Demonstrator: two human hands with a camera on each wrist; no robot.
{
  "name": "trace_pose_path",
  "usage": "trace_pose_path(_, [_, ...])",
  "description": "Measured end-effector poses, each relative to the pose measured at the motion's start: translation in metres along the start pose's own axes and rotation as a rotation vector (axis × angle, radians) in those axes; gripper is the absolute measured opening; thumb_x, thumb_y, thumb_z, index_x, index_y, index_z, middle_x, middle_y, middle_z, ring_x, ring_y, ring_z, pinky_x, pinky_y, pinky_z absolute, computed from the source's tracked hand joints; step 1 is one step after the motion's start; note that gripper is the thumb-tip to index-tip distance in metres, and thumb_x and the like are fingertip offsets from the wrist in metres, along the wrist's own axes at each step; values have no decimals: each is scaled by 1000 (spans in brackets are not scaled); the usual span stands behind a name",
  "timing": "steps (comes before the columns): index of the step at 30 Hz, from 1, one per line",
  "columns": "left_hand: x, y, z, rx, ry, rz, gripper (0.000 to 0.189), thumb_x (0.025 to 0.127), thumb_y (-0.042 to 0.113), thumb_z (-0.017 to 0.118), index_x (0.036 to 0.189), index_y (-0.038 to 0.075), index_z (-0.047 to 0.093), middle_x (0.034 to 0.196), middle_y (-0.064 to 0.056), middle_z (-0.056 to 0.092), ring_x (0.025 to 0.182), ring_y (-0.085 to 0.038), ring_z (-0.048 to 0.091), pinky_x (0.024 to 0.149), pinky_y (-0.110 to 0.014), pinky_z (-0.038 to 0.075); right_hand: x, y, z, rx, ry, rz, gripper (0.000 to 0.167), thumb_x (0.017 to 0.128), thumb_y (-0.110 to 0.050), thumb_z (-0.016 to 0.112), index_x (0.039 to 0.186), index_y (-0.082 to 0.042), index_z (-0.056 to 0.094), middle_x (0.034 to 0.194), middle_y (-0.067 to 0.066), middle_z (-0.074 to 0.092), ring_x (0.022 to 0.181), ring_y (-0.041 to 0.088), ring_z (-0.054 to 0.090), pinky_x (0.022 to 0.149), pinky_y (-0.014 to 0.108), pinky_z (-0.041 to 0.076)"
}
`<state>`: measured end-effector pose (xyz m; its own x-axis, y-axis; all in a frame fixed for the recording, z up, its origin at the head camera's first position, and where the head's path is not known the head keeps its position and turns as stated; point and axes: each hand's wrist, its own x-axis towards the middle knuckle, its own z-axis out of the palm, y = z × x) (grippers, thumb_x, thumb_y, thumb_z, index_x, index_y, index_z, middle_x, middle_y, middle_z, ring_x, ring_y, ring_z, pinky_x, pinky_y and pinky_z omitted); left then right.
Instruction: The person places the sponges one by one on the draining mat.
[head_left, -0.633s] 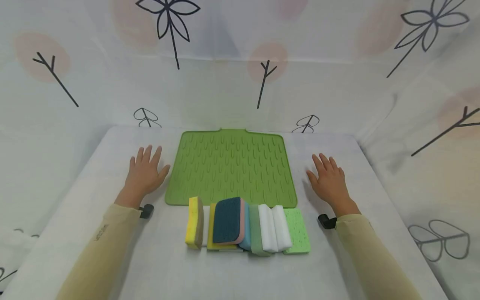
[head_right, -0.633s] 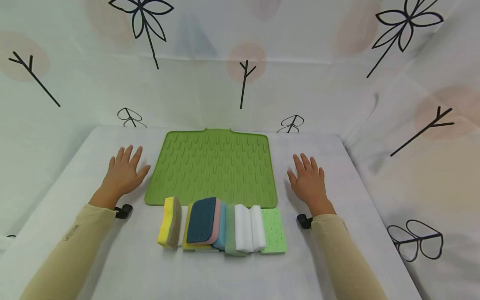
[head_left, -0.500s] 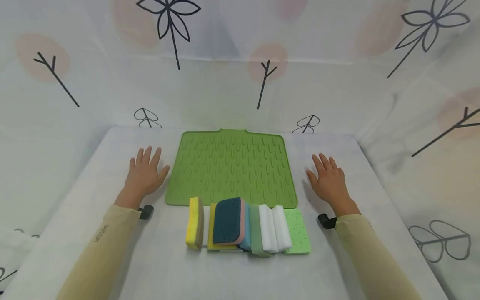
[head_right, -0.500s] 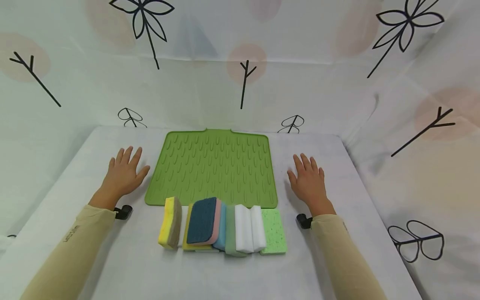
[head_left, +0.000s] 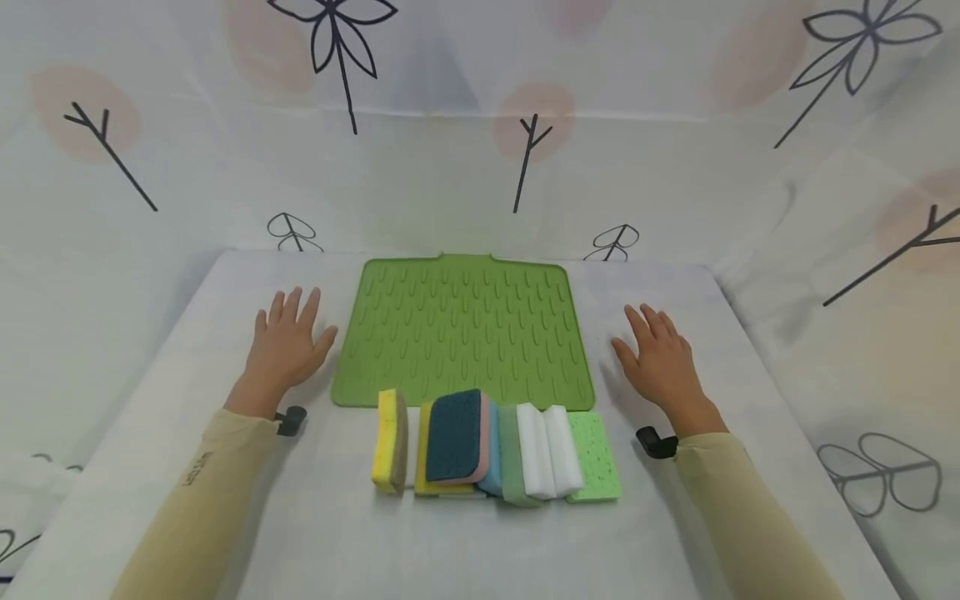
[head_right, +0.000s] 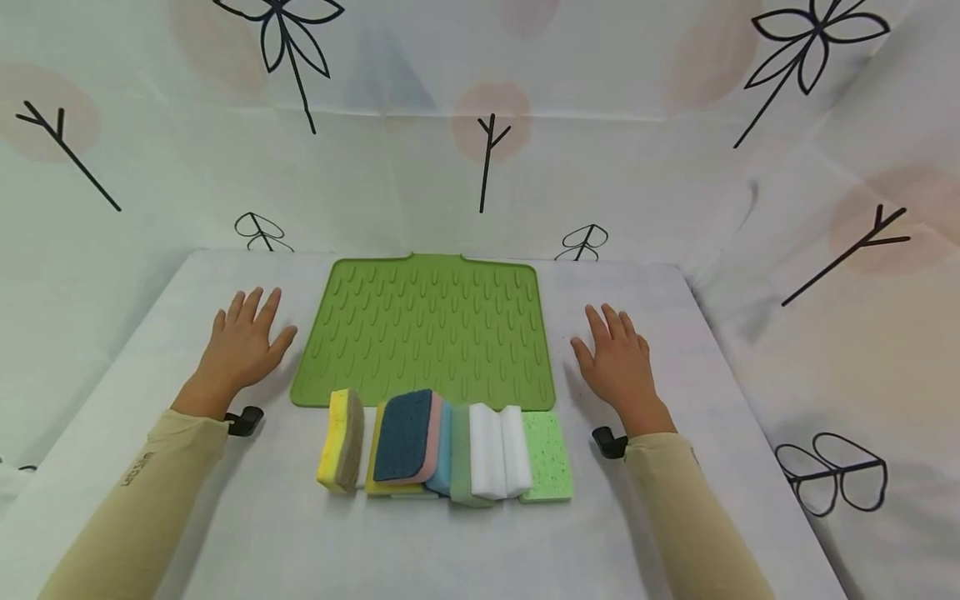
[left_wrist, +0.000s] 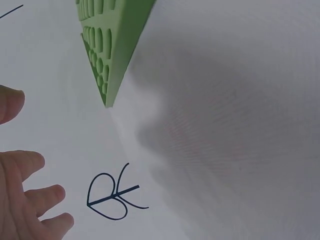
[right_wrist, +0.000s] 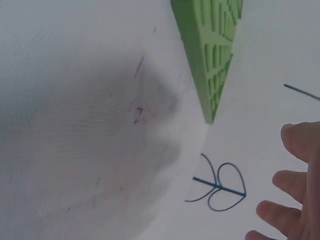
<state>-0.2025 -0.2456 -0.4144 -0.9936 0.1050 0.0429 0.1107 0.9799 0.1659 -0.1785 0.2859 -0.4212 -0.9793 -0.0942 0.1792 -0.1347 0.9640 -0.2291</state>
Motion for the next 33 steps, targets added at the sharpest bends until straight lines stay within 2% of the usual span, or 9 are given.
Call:
trace_pose_path(4, [-1,2,-1,-10,-13,-5,70,100,44,32,155,4,14,157,-28,15,144,-51,8,113,-69,9,-4,-3,-3,33,-16,3,62,101,-35,45,152,-5,26,154,28,25,138,52,24,99,74,29])
trace_pose_path(10, [-4,4,2,-43,-41,-9,69,101,41,32,154,1,13,155,-31,20,143,-52,12,113,-69,12,-15,-10,-8,131,-71,3,65,101,-40,44,154,-12,22,158,21,20,139,50,24,102,74,25])
trace_pose_path(17, [-4,4,8,-84,-57,-11,67,102,38,32,153,-2,15,151,-32,27,138,-51,24,111,-65,23,-29,-21,-12,205,-129,-44,66,100,-44,45,154,-14,23,158,20,22,141,48,24,106,69,26])
trace_pose_path(21, [-3,5,12,-133,-94,-30,68,102,39,31,153,-1,14,151,-33,26,138,-51,26,110,-65,25,-38,-26,-13,227,-159,-50,67,99,-47,46,154,-15,25,157,19,26,141,46,26,106,68,27])
trace_pose_path(26, [-2,6,15,-168,-146,-63,68,102,40,29,154,1,11,151,-33,26,137,-52,26,110,-65,25,-53,-27,-14,257,-205,-112,63,99,-42,50,152,-15,30,157,16,28,141,43,28,106,66,30])
trace_pose_path(33, [1,8,19,-202,-195,-83,68,102,41,30,154,1,13,152,-33,26,138,-52,24,111,-64,23,-69,-26,-18,307,-283,-196,63,95,-24,57,152,-21,30,159,7,26,141,39,32,102,62,38])
